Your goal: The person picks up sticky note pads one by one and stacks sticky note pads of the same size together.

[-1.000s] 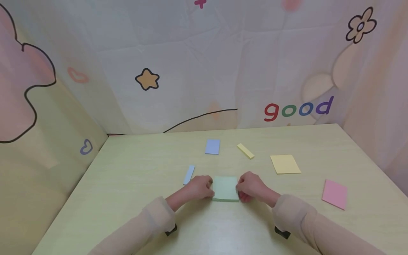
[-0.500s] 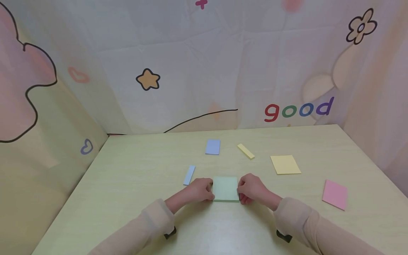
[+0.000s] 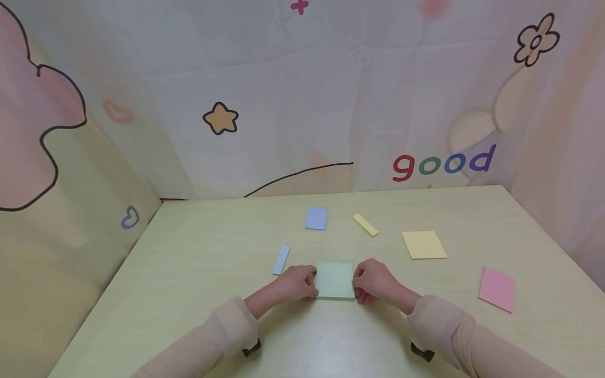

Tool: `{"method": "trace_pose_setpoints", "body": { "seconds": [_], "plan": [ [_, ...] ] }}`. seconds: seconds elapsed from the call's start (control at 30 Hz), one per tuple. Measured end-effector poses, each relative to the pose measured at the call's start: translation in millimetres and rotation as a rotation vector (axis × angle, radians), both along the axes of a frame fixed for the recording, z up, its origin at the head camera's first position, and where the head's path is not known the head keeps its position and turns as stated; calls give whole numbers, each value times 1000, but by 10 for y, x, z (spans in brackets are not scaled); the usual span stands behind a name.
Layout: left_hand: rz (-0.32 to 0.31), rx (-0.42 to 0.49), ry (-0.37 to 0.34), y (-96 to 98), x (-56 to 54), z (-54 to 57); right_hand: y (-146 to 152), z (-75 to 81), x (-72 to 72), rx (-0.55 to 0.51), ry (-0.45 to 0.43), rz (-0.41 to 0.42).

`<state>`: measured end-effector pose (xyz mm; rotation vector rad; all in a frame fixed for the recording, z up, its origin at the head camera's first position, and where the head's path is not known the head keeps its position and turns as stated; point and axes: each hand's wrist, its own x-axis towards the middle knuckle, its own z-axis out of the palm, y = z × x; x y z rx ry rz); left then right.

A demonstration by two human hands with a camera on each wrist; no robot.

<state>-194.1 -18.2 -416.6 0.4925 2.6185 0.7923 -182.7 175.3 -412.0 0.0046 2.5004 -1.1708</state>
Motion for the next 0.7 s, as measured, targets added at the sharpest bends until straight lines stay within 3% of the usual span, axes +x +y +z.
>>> {"method": "trace_pose_setpoints", "body": {
  "seconds": [0.27,0.53,0.7],
  "plan": [
    [-1,24,-36,-30,21,42,71,36,44,49,6,58],
    [35,89,37,-23,28,102,292,133,66,125,100,130],
    [22,177,44,40,32,106,439,201,31,153,153,119]
  ]
}}
